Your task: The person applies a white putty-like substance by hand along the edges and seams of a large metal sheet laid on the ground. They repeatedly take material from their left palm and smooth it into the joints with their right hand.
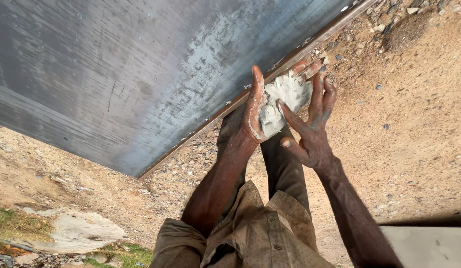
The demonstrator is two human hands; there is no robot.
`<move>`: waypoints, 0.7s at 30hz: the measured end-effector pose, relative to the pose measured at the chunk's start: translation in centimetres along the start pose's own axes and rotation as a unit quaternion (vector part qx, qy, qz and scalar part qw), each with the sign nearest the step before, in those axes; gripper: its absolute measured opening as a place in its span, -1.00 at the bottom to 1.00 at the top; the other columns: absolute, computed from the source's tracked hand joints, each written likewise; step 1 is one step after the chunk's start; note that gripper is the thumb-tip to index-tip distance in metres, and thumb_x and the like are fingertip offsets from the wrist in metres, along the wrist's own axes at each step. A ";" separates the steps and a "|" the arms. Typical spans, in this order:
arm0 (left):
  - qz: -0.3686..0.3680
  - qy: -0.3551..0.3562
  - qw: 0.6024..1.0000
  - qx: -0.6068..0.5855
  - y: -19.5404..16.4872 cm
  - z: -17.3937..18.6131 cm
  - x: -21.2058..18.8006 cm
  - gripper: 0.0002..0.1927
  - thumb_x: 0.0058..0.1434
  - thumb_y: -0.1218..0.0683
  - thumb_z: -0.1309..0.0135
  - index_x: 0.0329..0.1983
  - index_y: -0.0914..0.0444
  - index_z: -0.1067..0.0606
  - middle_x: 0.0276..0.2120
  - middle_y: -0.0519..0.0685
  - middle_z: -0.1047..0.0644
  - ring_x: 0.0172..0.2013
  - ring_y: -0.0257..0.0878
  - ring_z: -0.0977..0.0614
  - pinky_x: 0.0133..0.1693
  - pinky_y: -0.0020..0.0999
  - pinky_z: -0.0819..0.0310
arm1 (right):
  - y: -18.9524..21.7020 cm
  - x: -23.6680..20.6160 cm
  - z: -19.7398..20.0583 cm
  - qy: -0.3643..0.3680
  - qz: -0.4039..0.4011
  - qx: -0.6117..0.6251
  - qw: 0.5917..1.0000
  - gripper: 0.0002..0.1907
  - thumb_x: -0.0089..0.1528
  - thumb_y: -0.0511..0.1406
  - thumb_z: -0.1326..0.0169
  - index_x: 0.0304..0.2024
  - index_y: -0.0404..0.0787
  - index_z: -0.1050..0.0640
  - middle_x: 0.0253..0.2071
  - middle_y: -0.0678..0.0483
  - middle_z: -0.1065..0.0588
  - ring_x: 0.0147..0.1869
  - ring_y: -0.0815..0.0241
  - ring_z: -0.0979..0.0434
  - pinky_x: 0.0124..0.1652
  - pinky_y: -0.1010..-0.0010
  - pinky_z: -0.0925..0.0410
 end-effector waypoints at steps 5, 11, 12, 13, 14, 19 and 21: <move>-0.094 0.000 0.992 -0.081 2.7 0.6 1.0 0.08 0.44 -0.53 0.32 0.63 0.41 0.02 0.58 0.20 -0.09 0.56 0.06 -0.10 0.58 -0.06 0.13 | -1.5 -5.1 0.7 -0.081 -0.065 0.388 0.916 -0.32 0.54 0.30 0.34 0.23 0.13 -0.61 0.71 0.10 0.23 0.81 0.00 0.42 0.68 -0.05 0.47; -0.141 0.024 0.986 -0.082 1.9 2.0 -0.4 0.08 0.42 -0.53 0.25 0.59 0.43 -0.04 0.55 0.23 -0.13 0.55 0.09 -0.10 0.59 -0.04 0.14 | -10.0 -3.5 5.5 -0.225 -0.105 0.573 0.781 -0.24 0.54 0.27 0.29 0.26 -0.10 -0.63 0.70 0.05 -0.03 0.73 -0.07 0.19 0.61 -0.09 0.35; -0.142 0.032 0.987 -0.071 1.4 2.5 -1.1 0.08 0.42 -0.53 0.24 0.59 0.43 -0.06 0.55 0.23 -0.14 0.55 0.08 -0.11 0.59 -0.04 0.14 | -11.8 -2.4 6.0 -0.245 -0.111 0.552 0.789 -0.21 0.52 0.27 0.30 0.30 -0.14 -0.60 0.71 0.04 -0.05 0.71 -0.09 0.17 0.59 -0.14 0.35; -0.141 0.020 0.987 -0.068 1.0 3.2 -1.9 0.07 0.41 -0.53 0.24 0.58 0.43 -0.06 0.55 0.22 -0.14 0.56 0.09 -0.11 0.59 -0.04 0.14 | -13.4 -1.4 6.5 -0.255 -0.108 0.526 0.804 -0.17 0.48 0.29 0.30 0.38 -0.14 -0.54 0.72 0.02 -0.06 0.74 -0.06 0.18 0.60 -0.17 0.36; -0.139 0.008 0.988 -0.064 0.4 4.0 -2.9 0.06 0.40 -0.52 0.24 0.57 0.42 -0.06 0.55 0.22 -0.13 0.56 0.09 -0.10 0.59 -0.03 0.15 | -14.9 -0.4 6.9 -0.267 -0.106 0.500 0.817 -0.12 0.44 0.32 0.30 0.47 -0.13 -0.47 0.73 0.01 -0.08 0.76 -0.03 0.19 0.61 -0.21 0.36; -0.128 -0.045 0.990 -0.034 -3.4 9.3 -7.0 0.08 0.35 -0.54 0.24 0.56 0.40 -0.06 0.55 0.22 -0.11 0.56 0.06 -0.10 0.57 -0.04 0.14 | -23.1 4.7 9.4 -0.307 -0.062 0.417 0.853 0.04 0.37 0.39 0.30 0.65 -0.12 -0.26 0.61 -0.13 -0.26 0.82 -0.17 0.04 0.59 -0.36 0.36; -0.127 -0.065 0.989 -0.031 -4.6 11.2 -8.7 0.08 0.35 -0.53 0.24 0.56 0.40 -0.06 0.55 0.22 -0.11 0.55 0.06 -0.09 0.56 -0.05 0.14 | -25.8 5.8 10.6 -0.309 -0.043 0.386 0.868 0.04 0.39 0.40 0.30 0.67 -0.11 -0.27 0.42 -0.19 -0.37 0.78 -0.20 -0.04 0.59 -0.42 0.31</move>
Point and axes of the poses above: each hand's wrist, its own x-axis towards the middle knuckle, its own z-axis out of the back of the hand, y = z × x, the point moved 3 cm from there along x, towards the middle knuckle
